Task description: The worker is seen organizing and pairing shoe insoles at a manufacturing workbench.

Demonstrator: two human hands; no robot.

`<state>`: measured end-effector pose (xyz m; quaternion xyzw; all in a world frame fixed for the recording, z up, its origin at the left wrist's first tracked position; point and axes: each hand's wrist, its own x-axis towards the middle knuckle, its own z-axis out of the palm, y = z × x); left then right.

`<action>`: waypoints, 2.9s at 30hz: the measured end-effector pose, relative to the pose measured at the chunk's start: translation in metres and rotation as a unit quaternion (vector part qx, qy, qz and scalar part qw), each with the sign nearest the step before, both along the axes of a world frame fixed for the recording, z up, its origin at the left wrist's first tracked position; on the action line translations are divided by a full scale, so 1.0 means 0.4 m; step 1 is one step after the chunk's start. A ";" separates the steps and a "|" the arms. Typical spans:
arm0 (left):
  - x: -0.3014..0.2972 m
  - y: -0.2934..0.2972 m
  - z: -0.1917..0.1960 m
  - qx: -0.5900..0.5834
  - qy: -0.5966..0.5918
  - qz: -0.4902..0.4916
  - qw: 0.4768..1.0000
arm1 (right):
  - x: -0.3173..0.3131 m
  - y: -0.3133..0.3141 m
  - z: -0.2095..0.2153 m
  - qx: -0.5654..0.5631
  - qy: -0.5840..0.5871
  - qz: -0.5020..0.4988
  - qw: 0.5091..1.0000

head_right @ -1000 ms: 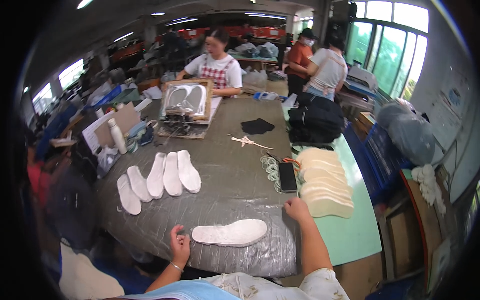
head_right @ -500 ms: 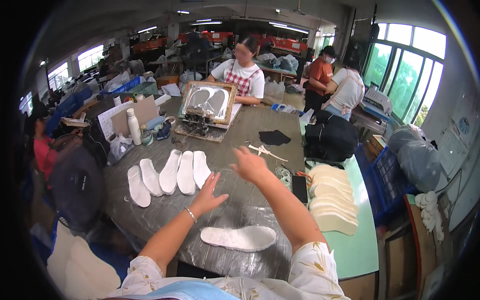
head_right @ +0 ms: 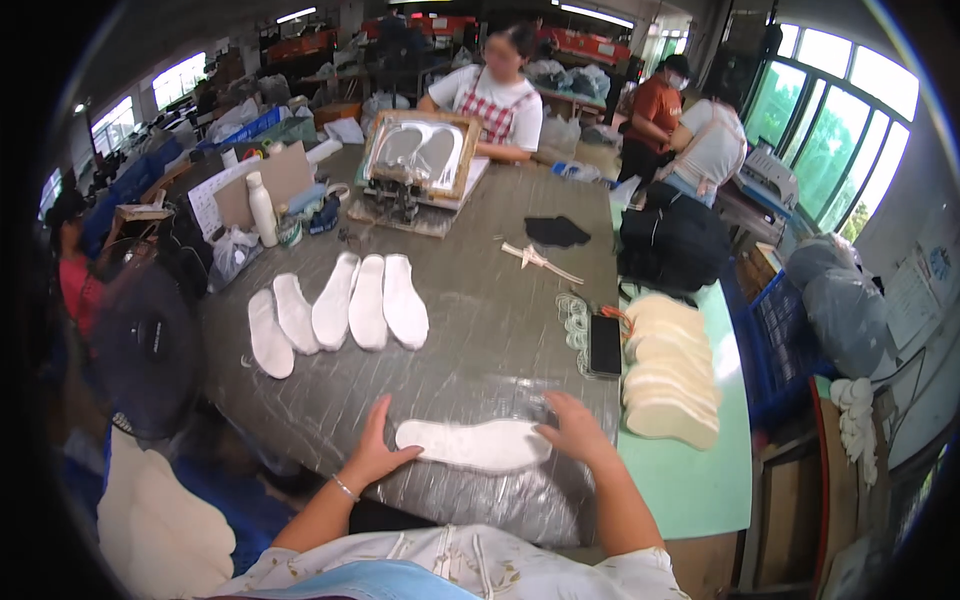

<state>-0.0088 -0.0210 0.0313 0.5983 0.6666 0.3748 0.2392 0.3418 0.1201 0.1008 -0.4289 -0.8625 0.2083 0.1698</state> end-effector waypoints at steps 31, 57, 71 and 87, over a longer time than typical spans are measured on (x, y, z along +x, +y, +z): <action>0.019 -0.735 0.242 0.138 0.308 0.412 0.846 | -0.329 -0.313 0.075 -0.100 0.105 0.284 0.948; -0.503 -1.138 0.599 0.102 0.352 0.543 0.756 | -0.602 -0.518 0.046 -0.018 0.139 0.438 0.888; -0.622 -1.001 1.054 0.202 0.699 0.520 0.447 | -0.493 -0.470 0.006 -0.077 0.146 0.346 0.923; 0.007 -0.175 0.744 0.329 0.101 0.050 0.938 | -0.150 -0.286 0.023 -0.363 0.516 0.026 0.776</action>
